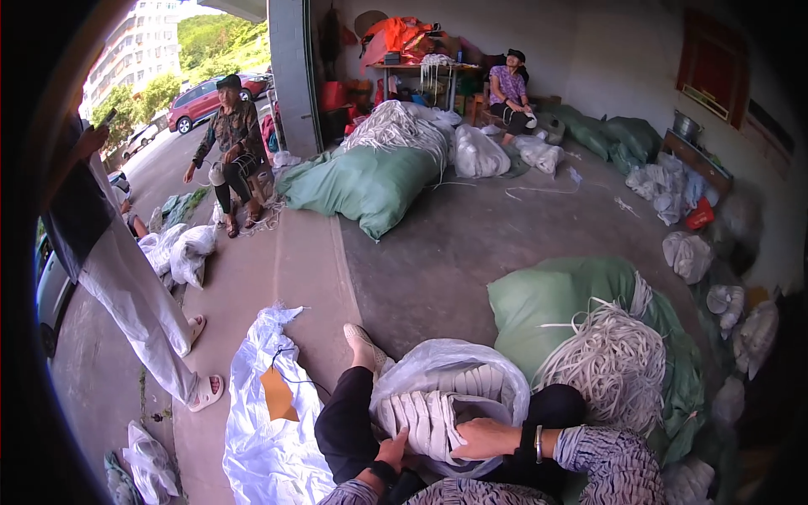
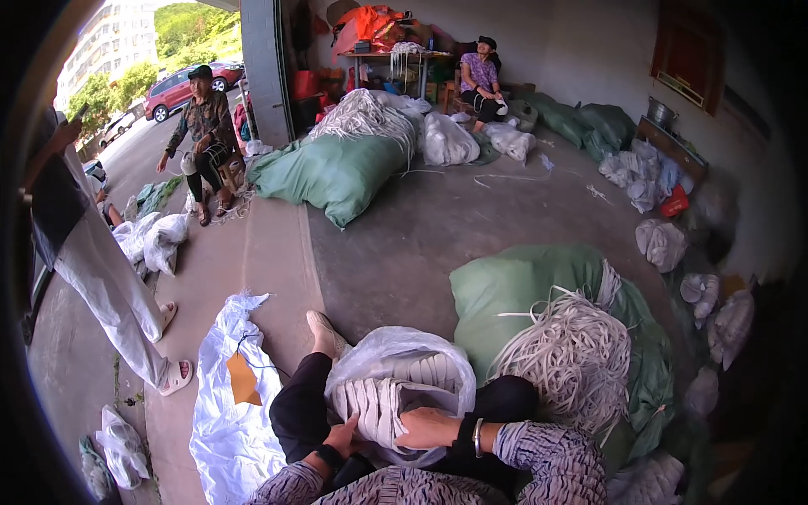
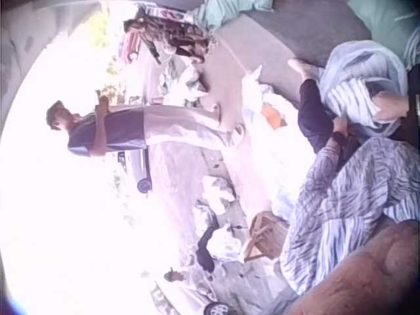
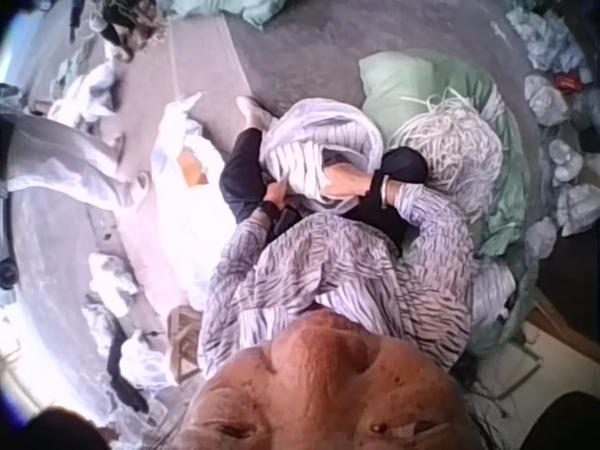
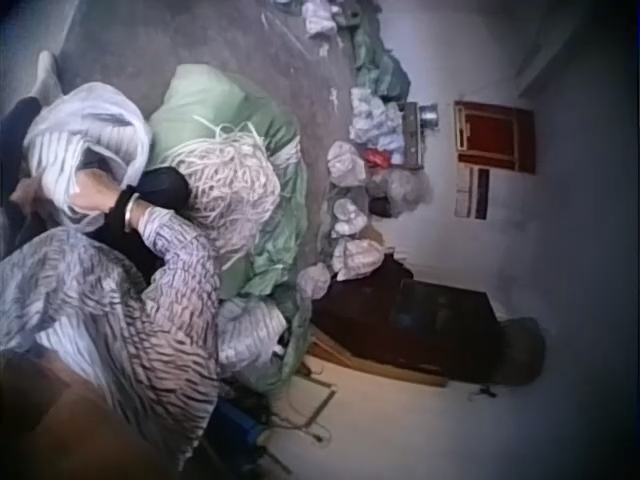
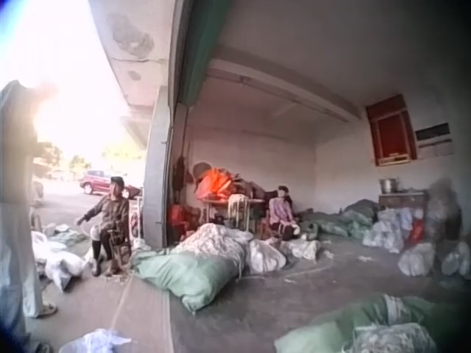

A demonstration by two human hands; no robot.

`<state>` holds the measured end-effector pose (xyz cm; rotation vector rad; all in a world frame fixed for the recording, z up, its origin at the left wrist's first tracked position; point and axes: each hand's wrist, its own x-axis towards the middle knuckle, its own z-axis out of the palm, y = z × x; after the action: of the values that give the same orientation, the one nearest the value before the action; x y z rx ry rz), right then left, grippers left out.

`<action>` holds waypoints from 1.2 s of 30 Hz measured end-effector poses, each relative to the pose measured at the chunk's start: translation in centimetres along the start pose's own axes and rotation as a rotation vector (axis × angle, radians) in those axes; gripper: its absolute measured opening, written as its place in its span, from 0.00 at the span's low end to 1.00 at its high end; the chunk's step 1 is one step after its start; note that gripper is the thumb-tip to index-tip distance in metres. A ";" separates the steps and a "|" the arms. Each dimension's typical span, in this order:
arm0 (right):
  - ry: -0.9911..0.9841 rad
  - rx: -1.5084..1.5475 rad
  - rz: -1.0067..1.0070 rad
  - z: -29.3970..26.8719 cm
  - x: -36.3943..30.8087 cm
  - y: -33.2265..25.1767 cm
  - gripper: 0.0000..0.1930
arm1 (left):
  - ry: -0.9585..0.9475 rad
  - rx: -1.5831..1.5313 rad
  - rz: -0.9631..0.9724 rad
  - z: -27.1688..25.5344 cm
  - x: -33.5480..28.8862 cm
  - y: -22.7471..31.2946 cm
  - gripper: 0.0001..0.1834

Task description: Unpacking shoe uppers from a plastic bag and selecting corresponding white laces in a storage area.

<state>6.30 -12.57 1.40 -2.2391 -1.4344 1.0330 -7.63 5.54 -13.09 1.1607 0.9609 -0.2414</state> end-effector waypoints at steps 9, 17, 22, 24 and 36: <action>-0.048 -0.058 0.049 -0.8 1.3 0.3 0.26 | 0.161 0.128 -0.120 1.4 2.1 -0.3 0.50; -0.071 -0.127 -0.003 -0.8 2.7 -0.5 0.29 | 0.218 0.287 -0.003 0.1 5.5 -4.2 0.52; -0.056 -0.186 0.078 -1.7 2.1 -0.3 0.30 | 0.375 0.370 0.181 2.4 0.7 -1.1 0.43; -0.007 -0.196 0.071 -2.5 1.8 -0.3 0.29 | 0.361 0.490 0.315 2.3 0.7 -1.5 0.38; -0.040 0.092 0.126 -1.8 3.4 2.2 0.30 | 0.519 0.782 0.177 0.5 -1.1 0.3 0.22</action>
<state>9.87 -10.41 -0.07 -2.2787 -1.2479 1.1650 -7.87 4.87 -12.06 2.0857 1.2495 -0.1770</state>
